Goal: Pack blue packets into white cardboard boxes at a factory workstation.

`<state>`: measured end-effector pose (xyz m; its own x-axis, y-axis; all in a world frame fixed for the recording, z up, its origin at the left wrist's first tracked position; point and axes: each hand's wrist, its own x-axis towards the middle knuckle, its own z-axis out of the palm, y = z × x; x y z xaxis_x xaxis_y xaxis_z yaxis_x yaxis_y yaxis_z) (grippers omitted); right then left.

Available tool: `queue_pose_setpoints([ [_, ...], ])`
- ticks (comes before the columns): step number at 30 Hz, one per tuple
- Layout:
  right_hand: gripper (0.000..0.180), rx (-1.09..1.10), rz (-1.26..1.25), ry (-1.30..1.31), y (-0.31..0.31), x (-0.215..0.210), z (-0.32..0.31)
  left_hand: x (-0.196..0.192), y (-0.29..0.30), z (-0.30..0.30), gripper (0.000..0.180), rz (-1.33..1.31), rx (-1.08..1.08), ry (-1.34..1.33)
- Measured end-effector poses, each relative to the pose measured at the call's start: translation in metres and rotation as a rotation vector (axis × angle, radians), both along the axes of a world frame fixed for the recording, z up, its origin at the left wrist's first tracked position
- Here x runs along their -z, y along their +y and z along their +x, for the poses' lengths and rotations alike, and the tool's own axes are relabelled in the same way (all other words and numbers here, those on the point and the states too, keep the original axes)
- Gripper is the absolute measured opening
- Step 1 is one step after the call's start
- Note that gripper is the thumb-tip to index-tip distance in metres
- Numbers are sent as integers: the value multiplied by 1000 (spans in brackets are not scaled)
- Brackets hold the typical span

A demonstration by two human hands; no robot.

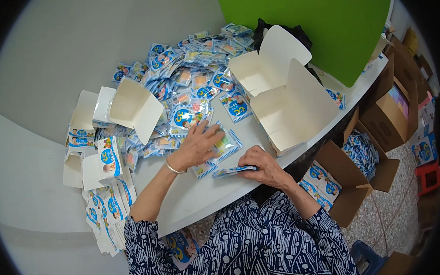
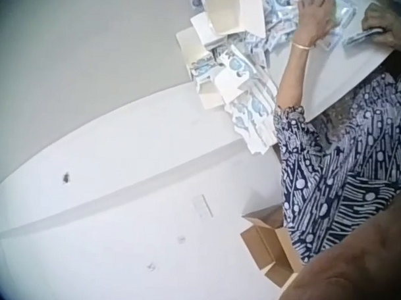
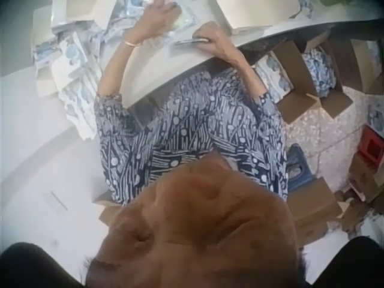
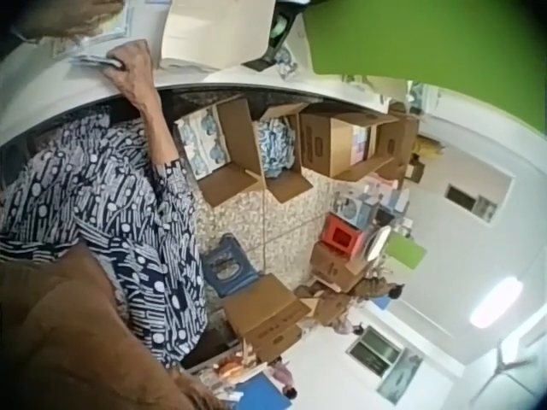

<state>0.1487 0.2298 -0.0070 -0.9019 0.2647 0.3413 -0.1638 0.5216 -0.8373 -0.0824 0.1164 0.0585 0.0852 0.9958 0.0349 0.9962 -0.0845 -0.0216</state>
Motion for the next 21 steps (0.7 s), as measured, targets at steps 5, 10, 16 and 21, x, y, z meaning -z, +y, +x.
queue_pose_setpoints([
  [5,25,12,1,-32,-2,-3,0,1,5,-7,63,-110,130,-151],
  [10,26,60,24,-23,-3,-4,0,-1,8,-6,42,-4,115,19],
  [16,39,128,-9,-16,-7,-6,0,-10,13,17,22,21,-221,-405],
  [21,50,158,-32,-34,-9,-2,-1,14,13,9,35,20,-126,-465],
])
